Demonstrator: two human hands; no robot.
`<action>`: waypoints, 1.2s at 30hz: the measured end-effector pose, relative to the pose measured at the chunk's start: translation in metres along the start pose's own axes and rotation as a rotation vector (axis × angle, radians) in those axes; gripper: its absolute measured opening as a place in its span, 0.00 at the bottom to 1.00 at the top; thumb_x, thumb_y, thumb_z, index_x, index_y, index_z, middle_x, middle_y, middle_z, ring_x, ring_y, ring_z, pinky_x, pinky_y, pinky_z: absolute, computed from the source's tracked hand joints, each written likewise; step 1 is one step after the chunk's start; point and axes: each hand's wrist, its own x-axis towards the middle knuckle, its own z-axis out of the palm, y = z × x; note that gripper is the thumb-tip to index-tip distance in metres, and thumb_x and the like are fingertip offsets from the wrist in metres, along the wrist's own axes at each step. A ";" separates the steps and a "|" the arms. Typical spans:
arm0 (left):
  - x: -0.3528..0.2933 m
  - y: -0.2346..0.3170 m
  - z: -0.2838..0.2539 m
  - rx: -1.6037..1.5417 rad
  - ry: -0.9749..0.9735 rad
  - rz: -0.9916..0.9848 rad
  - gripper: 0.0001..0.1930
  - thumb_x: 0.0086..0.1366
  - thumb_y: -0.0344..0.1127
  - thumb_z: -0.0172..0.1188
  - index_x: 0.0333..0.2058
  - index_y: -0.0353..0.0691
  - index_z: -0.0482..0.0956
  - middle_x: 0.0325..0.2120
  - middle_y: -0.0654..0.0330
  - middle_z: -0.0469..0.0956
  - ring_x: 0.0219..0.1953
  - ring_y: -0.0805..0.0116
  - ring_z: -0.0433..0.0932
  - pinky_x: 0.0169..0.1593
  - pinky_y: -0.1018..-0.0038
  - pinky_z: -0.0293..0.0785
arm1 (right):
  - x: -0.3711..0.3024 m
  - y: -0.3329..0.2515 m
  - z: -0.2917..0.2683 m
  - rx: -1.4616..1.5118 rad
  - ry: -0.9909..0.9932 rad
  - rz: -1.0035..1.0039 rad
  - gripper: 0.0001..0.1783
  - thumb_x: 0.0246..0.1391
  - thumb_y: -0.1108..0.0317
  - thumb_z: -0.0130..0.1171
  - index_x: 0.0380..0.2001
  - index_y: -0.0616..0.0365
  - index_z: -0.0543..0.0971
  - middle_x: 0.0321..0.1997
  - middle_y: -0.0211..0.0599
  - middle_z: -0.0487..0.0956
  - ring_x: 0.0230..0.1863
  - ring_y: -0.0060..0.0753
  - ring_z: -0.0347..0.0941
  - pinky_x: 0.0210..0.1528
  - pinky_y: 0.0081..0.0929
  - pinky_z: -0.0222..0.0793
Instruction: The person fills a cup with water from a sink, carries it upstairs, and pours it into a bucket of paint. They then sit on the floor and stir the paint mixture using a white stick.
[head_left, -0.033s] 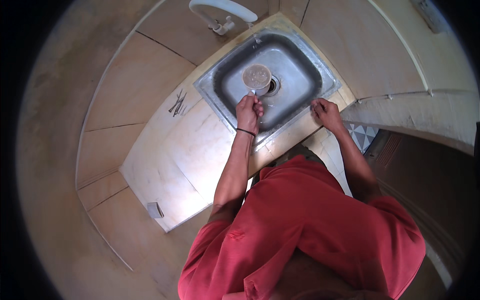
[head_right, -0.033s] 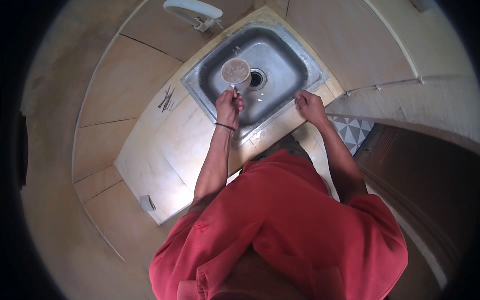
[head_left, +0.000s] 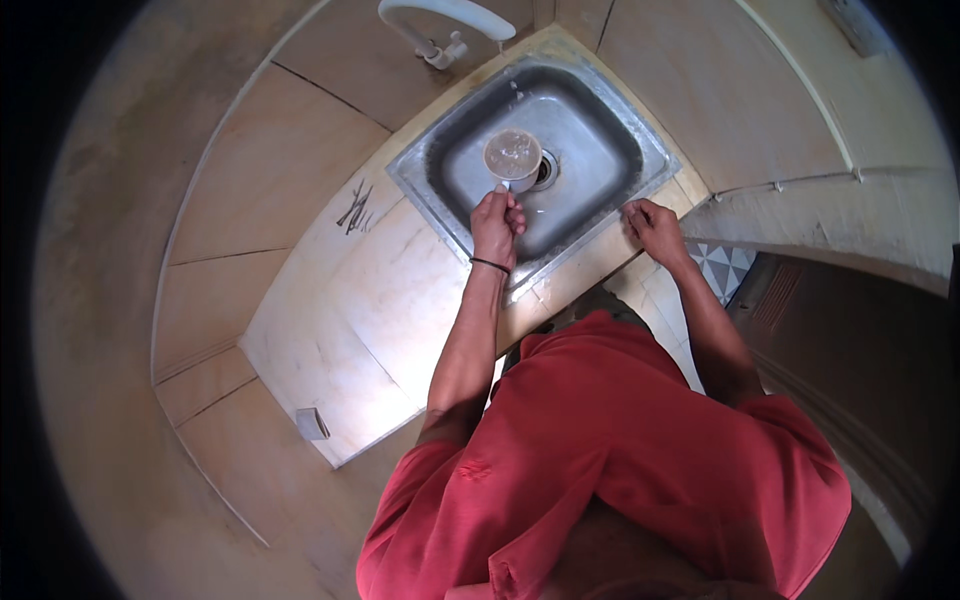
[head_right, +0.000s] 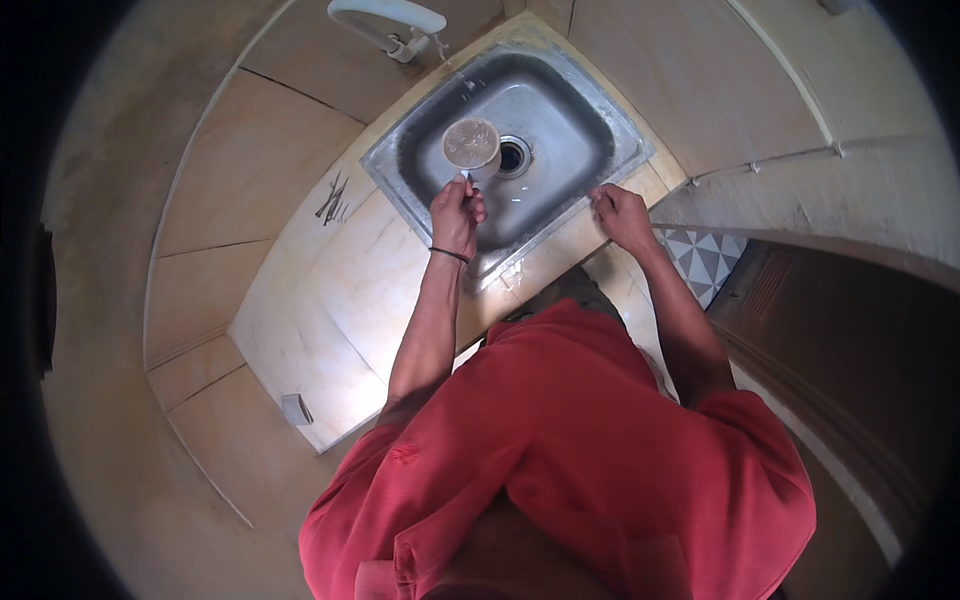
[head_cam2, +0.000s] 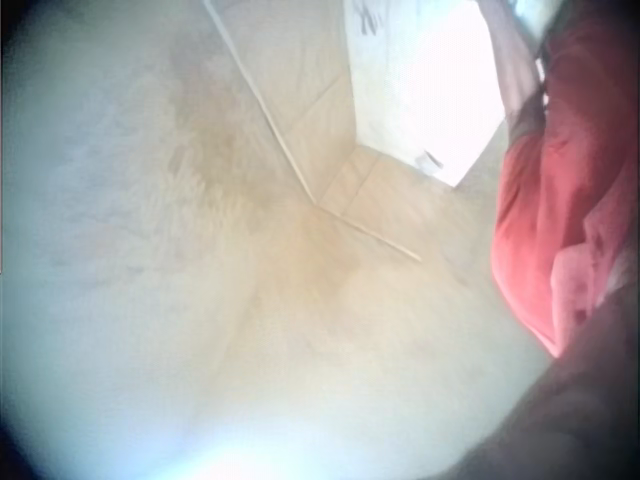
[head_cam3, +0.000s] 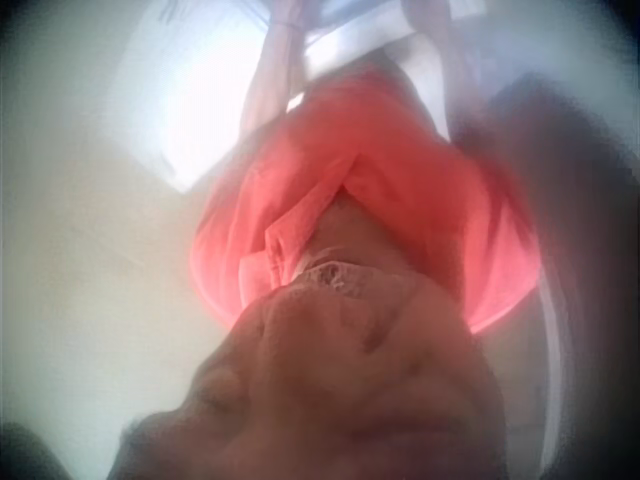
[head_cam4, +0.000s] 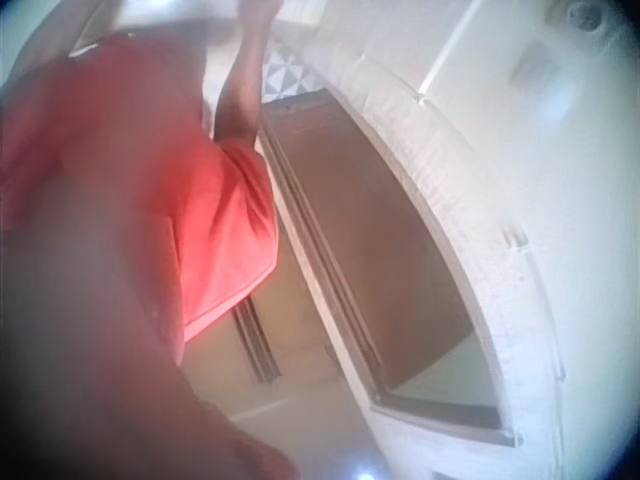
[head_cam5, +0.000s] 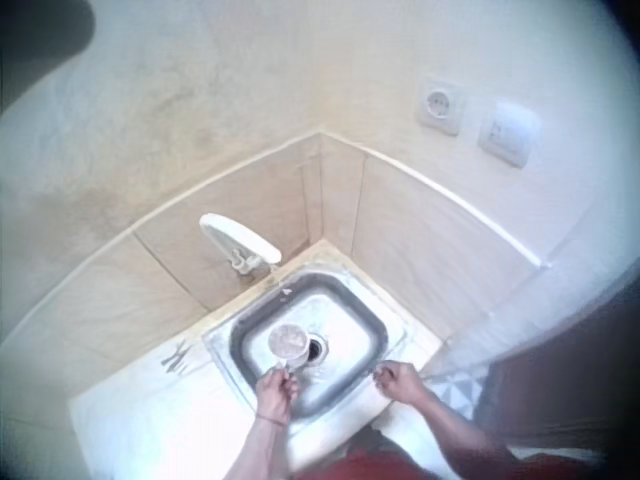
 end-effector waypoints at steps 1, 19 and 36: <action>-0.005 0.001 -0.006 0.012 -0.004 -0.001 0.16 0.77 0.46 0.55 0.31 0.43 0.73 0.26 0.61 0.77 0.22 0.75 0.74 0.24 0.77 0.67 | -0.015 -0.008 0.001 -0.080 0.013 0.011 0.13 0.67 0.66 0.54 0.42 0.64 0.82 0.24 0.39 0.81 0.25 0.28 0.78 0.33 0.31 0.73; -0.033 -0.002 -0.032 0.401 0.119 0.020 0.16 0.74 0.43 0.56 0.25 0.46 0.72 0.14 0.68 0.68 0.14 0.79 0.67 0.16 0.78 0.60 | -0.259 0.052 0.055 -0.330 0.076 0.324 0.10 0.63 0.70 0.56 0.45 0.57 0.83 0.44 0.50 0.84 0.46 0.57 0.81 0.49 0.48 0.75; -0.091 -0.003 -0.030 -0.008 -0.173 -0.068 0.18 0.79 0.50 0.48 0.30 0.48 0.71 0.25 0.62 0.75 0.23 0.75 0.68 0.24 0.78 0.64 | -0.397 0.148 0.090 -0.083 0.200 0.461 0.11 0.62 0.65 0.59 0.43 0.57 0.82 0.41 0.51 0.84 0.45 0.54 0.82 0.49 0.45 0.76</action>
